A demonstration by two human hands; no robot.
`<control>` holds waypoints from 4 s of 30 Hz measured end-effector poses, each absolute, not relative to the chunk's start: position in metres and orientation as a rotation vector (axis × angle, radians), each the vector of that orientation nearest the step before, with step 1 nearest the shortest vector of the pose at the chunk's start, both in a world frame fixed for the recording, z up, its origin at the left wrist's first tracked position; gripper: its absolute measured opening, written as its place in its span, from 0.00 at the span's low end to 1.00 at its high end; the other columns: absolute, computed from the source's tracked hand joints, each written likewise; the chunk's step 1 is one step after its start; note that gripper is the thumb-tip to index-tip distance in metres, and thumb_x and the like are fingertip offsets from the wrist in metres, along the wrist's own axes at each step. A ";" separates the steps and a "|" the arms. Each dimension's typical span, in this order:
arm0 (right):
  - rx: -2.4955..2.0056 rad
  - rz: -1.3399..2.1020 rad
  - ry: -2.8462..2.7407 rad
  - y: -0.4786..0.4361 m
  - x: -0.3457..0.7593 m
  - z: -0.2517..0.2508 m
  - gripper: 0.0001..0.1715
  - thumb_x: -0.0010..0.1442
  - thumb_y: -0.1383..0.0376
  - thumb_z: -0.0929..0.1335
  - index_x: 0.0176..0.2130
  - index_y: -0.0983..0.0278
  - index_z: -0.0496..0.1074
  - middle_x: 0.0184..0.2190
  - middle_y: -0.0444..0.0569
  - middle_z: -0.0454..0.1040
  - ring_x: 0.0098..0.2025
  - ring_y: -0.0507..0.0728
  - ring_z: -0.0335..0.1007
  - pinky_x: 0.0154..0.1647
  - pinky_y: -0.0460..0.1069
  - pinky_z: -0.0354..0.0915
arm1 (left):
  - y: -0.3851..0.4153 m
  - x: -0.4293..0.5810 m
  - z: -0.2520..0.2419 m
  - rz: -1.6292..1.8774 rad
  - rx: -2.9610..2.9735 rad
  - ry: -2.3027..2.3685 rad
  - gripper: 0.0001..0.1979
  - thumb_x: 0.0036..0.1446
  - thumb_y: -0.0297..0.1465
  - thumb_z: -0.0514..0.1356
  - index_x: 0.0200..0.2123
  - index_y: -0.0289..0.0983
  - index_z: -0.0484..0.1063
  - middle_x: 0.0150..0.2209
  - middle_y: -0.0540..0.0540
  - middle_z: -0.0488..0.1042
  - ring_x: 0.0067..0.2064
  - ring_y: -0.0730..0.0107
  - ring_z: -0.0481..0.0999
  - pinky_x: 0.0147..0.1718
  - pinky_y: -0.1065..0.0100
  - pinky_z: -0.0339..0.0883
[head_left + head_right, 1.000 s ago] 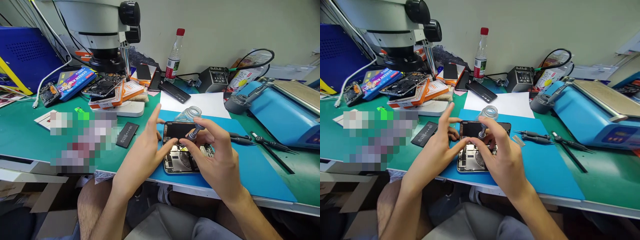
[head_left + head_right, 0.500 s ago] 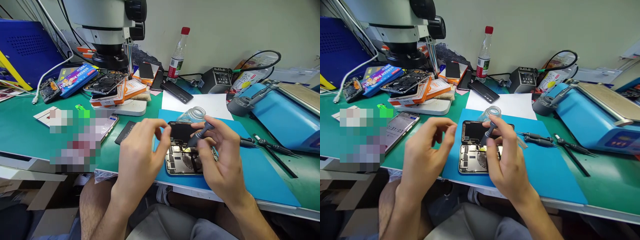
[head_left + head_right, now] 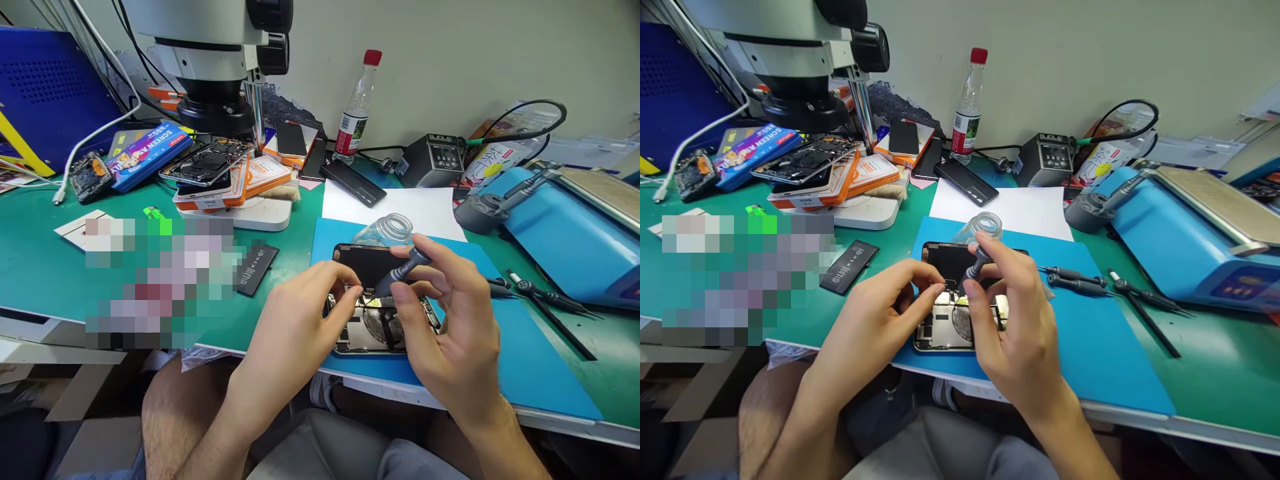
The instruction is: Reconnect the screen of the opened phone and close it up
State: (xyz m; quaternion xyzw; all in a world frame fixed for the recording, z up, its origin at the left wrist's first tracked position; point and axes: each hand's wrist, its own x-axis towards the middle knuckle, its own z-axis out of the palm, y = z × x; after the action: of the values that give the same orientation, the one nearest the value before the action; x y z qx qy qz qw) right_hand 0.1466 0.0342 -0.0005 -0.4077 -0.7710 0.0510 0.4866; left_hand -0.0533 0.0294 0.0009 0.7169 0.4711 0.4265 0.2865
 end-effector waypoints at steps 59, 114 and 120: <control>-0.969 0.161 -1.932 0.038 0.140 0.002 0.44 0.66 0.74 0.72 0.74 0.50 0.61 0.63 0.50 0.75 0.55 0.60 0.77 0.46 0.54 0.80 | 0.026 -0.054 -0.009 0.961 2.175 1.316 0.10 0.76 0.29 0.58 0.52 0.41 0.80 0.45 0.48 0.74 0.44 0.64 0.77 0.43 0.64 0.69; -1.036 0.416 -1.621 0.031 0.138 0.004 0.35 0.70 0.67 0.73 0.71 0.49 0.65 0.48 0.46 0.82 0.39 0.55 0.81 0.37 0.51 0.81 | 0.026 -0.054 -0.011 0.960 2.165 1.319 0.06 0.75 0.31 0.62 0.50 0.42 0.79 0.46 0.49 0.75 0.48 0.63 0.79 0.48 0.64 0.70; -0.989 0.441 -1.640 0.031 0.137 0.005 0.36 0.70 0.68 0.72 0.71 0.48 0.64 0.49 0.45 0.82 0.41 0.53 0.81 0.38 0.49 0.81 | 0.026 -0.054 -0.011 0.960 2.163 1.310 0.06 0.75 0.31 0.62 0.50 0.42 0.79 0.46 0.49 0.76 0.47 0.64 0.79 0.47 0.64 0.70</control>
State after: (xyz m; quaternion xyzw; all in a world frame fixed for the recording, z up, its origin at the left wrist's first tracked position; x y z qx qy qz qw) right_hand 0.1370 0.0308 0.0053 -0.4189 -0.6942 0.1866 0.5549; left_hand -0.0537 0.0257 -0.0113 0.7808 0.4728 0.3464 0.2165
